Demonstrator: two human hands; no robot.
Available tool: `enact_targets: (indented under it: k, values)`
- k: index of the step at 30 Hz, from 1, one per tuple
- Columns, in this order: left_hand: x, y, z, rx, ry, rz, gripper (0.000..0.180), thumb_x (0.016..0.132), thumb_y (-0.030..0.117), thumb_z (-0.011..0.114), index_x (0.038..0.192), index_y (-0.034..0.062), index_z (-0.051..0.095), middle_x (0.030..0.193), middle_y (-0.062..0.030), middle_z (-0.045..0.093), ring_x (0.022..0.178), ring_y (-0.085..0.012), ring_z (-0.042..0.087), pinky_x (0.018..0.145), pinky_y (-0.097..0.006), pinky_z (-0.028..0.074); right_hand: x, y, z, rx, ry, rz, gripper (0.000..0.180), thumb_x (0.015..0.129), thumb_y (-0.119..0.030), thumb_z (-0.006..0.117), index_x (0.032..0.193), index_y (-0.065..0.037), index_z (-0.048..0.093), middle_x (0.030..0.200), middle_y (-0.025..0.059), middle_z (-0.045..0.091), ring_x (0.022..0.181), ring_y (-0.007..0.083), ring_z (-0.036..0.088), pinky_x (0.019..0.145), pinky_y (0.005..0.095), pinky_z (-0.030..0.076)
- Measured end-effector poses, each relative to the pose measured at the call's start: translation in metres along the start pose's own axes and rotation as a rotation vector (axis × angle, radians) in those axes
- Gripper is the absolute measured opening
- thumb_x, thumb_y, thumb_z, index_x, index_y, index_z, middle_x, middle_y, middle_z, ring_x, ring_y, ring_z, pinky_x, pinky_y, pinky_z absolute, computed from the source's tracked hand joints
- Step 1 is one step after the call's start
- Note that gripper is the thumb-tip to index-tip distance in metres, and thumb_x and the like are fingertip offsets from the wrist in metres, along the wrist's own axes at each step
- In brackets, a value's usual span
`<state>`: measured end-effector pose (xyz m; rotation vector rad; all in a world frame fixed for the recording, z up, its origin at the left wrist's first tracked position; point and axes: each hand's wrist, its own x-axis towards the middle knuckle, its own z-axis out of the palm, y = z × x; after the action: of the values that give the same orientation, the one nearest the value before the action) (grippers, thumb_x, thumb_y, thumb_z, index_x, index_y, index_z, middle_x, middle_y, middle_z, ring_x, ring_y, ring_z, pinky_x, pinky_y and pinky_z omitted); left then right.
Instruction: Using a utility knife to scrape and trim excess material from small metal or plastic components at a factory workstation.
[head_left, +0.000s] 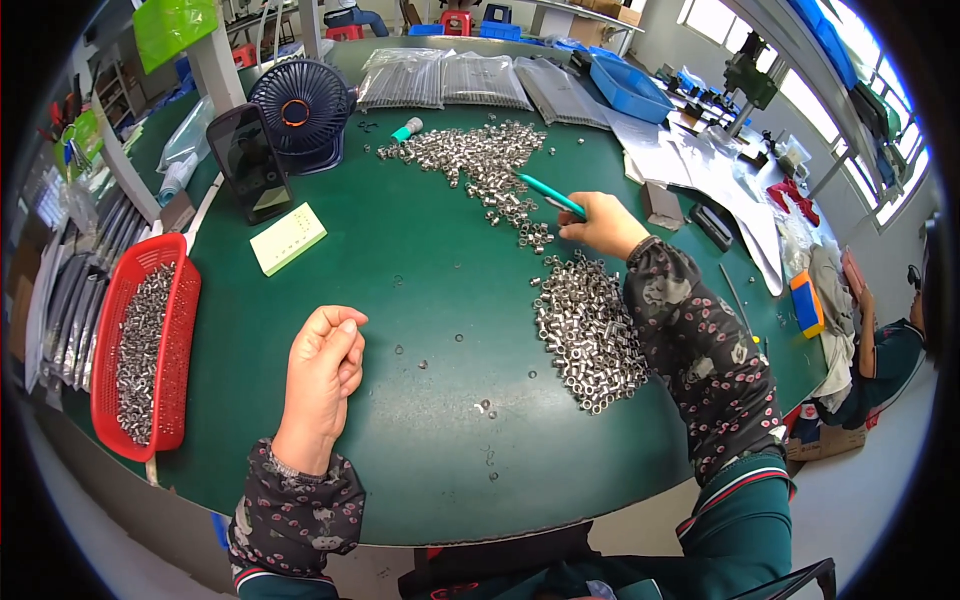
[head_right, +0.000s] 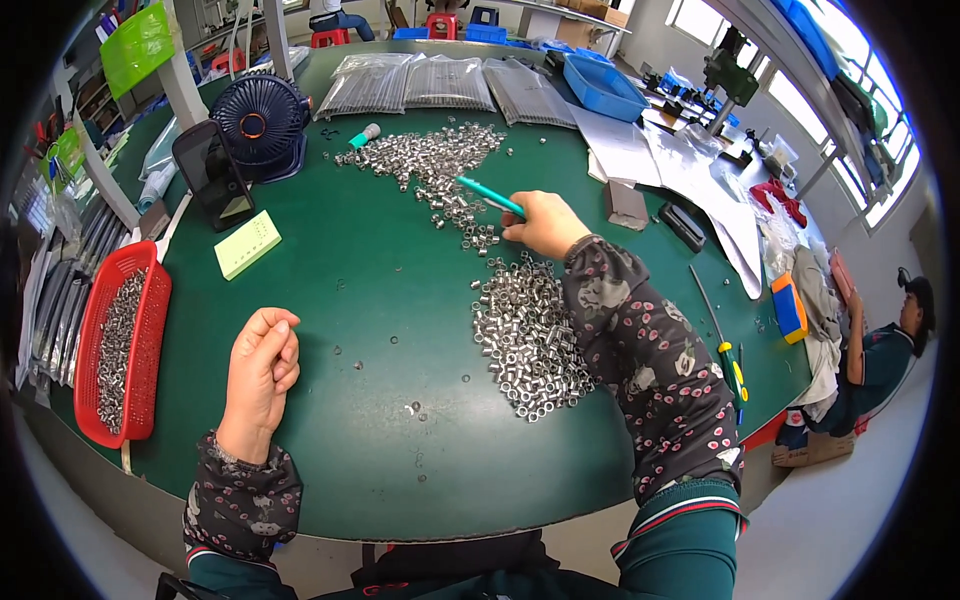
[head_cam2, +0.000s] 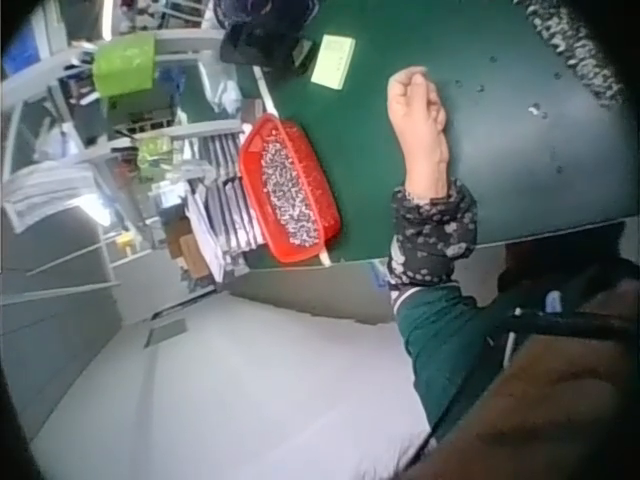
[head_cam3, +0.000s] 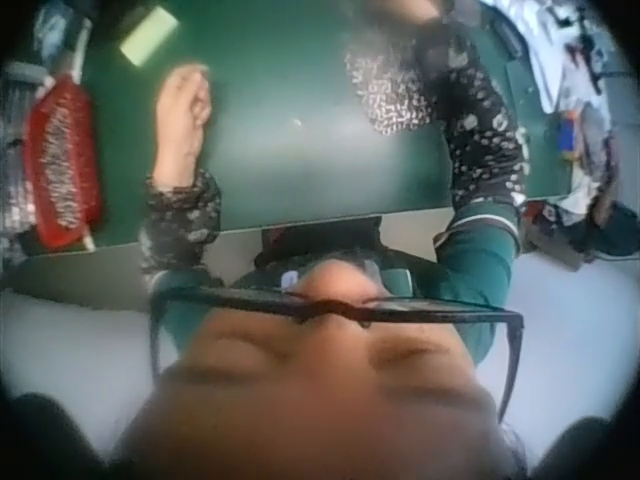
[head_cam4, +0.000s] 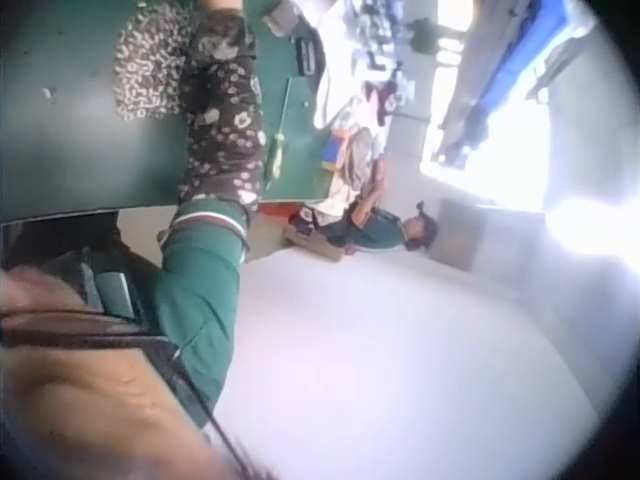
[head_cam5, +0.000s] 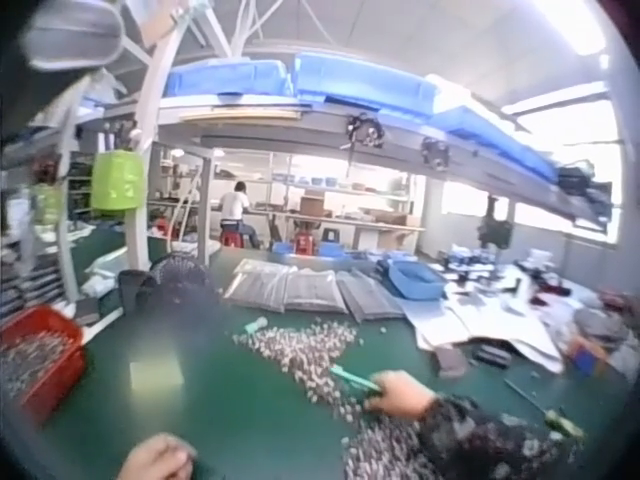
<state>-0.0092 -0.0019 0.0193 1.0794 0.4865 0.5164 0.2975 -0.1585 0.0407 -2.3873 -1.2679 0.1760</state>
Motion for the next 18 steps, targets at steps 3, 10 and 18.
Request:
enact_targets:
  k: [3, 10, 18]
  values:
    - [-0.002, 0.001, -0.001, 0.004, -0.001, 0.005, 0.007, 0.085, 0.01, 0.045, 0.086, 0.0042, 0.049, 0.06, 0.0023, 0.042, 0.042, 0.0005, 0.028, 0.034, -0.013, 0.021, 0.004, -0.019, 0.01, 0.011, -0.013, -0.06, 0.017, 0.064, -0.013, 0.066, 0.077, -0.006, 0.06, 0.072, 0.0125, 0.06, 0.072, 0.0255, 0.058, 0.067, 0.0333, 0.044]
    - [-0.002, 0.0, 0.0, -0.017, -0.016, 0.008, 0.007, 0.085, 0.01, 0.045, 0.086, 0.0039, 0.048, 0.061, 0.0023, 0.042, 0.042, 0.0005, 0.028, 0.034, -0.013, 0.022, 0.01, -0.034, 0.017, -0.034, 0.024, -0.02, 0.015, 0.065, -0.014, 0.065, 0.077, -0.006, 0.06, 0.073, 0.0128, 0.06, 0.073, 0.0265, 0.058, 0.068, 0.0346, 0.044]
    - [0.006, -0.001, 0.0, -0.008, -0.052, 0.016, 0.009, 0.085, 0.011, 0.045, 0.087, 0.0031, 0.048, 0.062, 0.0022, 0.042, 0.042, 0.0006, 0.028, 0.034, -0.013, 0.022, -0.014, -0.057, -0.005, 0.166, 0.2, 0.042, 0.015, 0.068, -0.012, 0.063, 0.079, -0.004, 0.058, 0.07, 0.0107, 0.06, 0.067, 0.0213, 0.058, 0.064, 0.0308, 0.045]
